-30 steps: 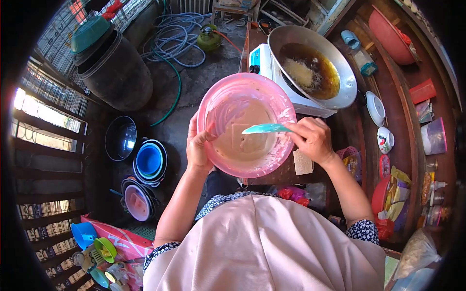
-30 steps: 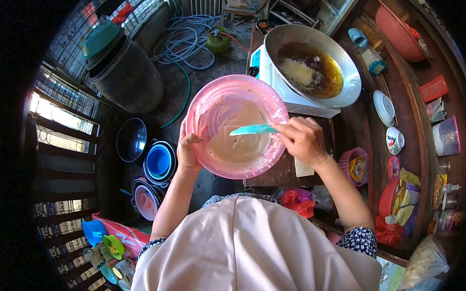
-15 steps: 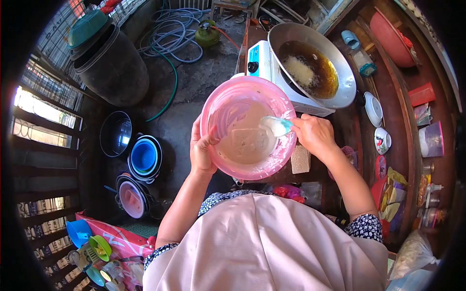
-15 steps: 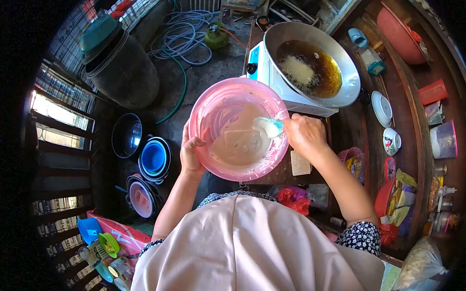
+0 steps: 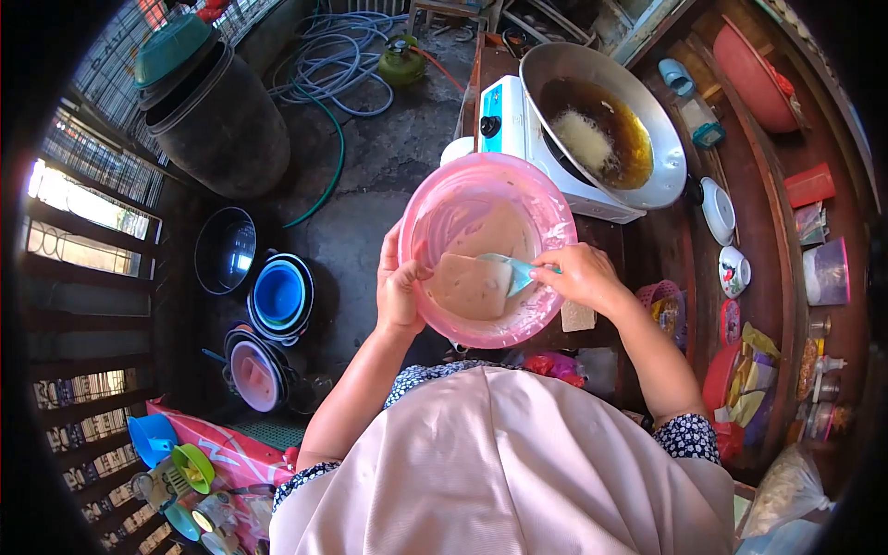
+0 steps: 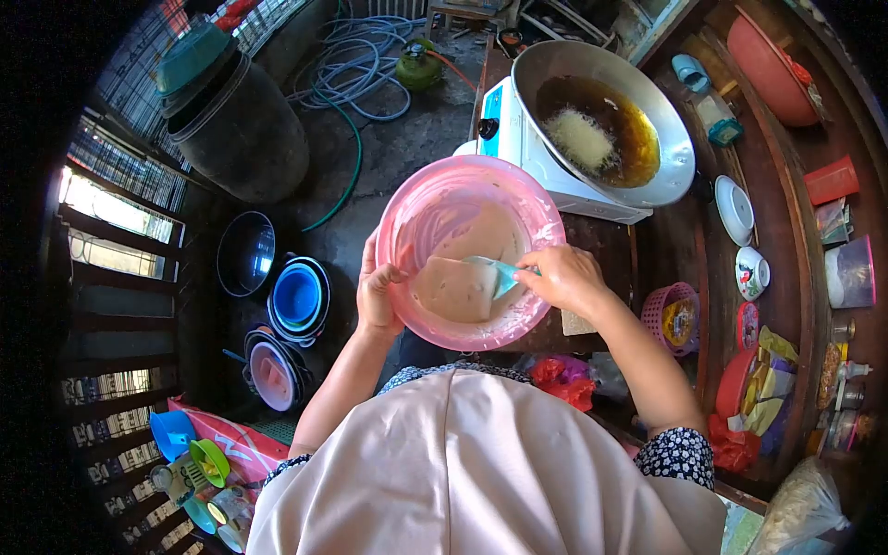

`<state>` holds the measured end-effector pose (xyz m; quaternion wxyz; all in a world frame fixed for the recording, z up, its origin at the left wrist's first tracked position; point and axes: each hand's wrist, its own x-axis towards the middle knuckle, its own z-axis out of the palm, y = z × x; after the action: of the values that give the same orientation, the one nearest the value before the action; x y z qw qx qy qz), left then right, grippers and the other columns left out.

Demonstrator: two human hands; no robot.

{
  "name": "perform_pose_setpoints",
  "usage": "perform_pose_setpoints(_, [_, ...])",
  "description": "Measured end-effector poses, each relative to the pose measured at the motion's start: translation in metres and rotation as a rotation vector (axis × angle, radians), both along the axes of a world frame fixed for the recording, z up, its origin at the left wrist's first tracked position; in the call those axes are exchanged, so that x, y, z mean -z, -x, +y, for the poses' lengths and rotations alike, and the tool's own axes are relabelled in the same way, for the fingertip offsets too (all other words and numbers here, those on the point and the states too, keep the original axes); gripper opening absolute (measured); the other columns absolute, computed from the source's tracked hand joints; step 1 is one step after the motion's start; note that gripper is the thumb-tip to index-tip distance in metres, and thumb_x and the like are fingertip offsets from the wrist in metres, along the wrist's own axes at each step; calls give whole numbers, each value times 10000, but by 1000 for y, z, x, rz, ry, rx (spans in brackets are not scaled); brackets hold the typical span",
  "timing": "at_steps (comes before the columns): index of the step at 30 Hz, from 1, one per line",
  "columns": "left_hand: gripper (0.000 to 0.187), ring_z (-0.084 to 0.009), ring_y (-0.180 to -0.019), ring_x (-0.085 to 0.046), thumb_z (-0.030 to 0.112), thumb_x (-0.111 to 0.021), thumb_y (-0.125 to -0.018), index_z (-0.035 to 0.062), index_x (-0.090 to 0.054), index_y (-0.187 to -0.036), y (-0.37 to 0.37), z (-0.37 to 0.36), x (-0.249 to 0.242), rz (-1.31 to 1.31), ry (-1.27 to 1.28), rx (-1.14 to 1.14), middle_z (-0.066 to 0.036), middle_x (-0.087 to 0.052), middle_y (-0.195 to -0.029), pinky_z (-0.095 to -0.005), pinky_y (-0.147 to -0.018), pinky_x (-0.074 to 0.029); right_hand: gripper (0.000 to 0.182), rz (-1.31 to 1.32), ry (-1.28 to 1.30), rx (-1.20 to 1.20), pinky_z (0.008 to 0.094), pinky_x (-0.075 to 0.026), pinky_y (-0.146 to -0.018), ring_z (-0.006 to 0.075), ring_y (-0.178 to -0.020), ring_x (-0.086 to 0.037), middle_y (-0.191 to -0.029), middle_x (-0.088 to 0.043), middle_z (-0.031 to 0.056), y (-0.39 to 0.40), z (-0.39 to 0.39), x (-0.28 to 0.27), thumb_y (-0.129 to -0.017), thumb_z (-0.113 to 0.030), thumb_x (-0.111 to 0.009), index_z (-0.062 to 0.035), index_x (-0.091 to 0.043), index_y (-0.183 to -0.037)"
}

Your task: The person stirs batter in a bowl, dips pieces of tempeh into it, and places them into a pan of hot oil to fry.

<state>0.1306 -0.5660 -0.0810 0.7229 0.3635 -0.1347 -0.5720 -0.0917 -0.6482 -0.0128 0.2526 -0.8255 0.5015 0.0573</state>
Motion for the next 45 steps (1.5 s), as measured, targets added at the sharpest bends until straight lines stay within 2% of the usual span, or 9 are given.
perform_pose_setpoints(12, [693,-214,-1073,-489,-59,-432,-565,78,-419,-1244,5,1,-6,-9,-28,11,-91,-504,-1151,-304,-914,-409,258,-132,105,36,377,-494,-662,284,-718,-636,-755,-650,129,-4,26,5,-776,-329,-615,-140,-680,-939])
perform_pose_setpoints(23, [702,-255,-1092,-492,-8,-466,-538,90,-424,-1232,8,-1,-8,-79,-44,-18,-118,-502,-1159,-346,-948,-417,261,-204,-143,170,330,-485,-670,237,-751,-651,-798,-663,127,7,20,25,-778,-307,-642,-120,-675,-957])
perform_pose_setpoints(28, [699,-256,-1083,-498,-9,-471,-532,87,-429,-1224,10,-3,-14,-95,-46,-41,-118,-505,-1151,-354,-956,-413,273,-313,-172,165,276,-473,-632,129,-671,-618,-757,-666,109,11,16,39,-788,-247,-660,-38,-658,-964])
perform_pose_setpoints(32, [690,-256,-1126,-457,-27,-444,-555,75,-415,-1236,6,-9,-32,-40,-16,-81,-110,-485,-1178,-352,-964,-387,278,-311,-202,247,304,-470,-659,203,-722,-636,-795,-662,119,21,4,30,-791,-302,-638,-80,-666,-958])
perform_pose_setpoints(35, [679,-267,-1127,-455,-14,-439,-564,83,-412,-1235,6,-19,-59,-41,15,-114,-111,-480,-1183,-384,-966,-386,257,-454,-220,262,265,-457,-653,115,-694,-598,-768,-664,86,33,-11,17,-814,-262,-636,-55,-661,-964])
perform_pose_setpoints(37, [676,-267,-1119,-459,-16,-438,-568,81,-404,-1237,3,-32,-68,-63,57,-129,-108,-475,-1187,-393,-967,-386,209,-593,-258,201,224,-450,-684,55,-758,-549,-827,-653,20,39,-22,-6,-850,-148,-607,18,-645,-971])
perform_pose_setpoints(40, [663,-270,-1122,-458,-11,-436,-583,76,-400,-1239,3,-51,-89,-68,104,-134,-110,-472,-1189,-394,-969,-381,236,-728,-281,278,224,-434,-671,45,-727,-521,-793,-630,-23,54,-42,-33,-854,-213,-610,-14,-655,-972])
perform_pose_setpoints(44, [674,-275,-1127,-447,-2,-446,-582,75,-382,-1249,3,-77,-95,-85,113,-168,-112,-460,-1198,-397,-979,-367,248,-721,-320,519,184,-339,-549,31,-616,-409,-706,-533,-79,72,-65,-84,-843,-286,-624,-66,-663,-950])
perform_pose_setpoints(45, [680,-277,-1133,-439,4,-453,-583,75,-374,-1254,1,-83,-93,-100,115,-186,-112,-454,-1203,-397,-983,-361,289,-667,-289,557,154,-228,-430,-3,-510,-325,-608,-399,-92,83,-81,-80,-842,-333,-618,-97,-636,-1006])
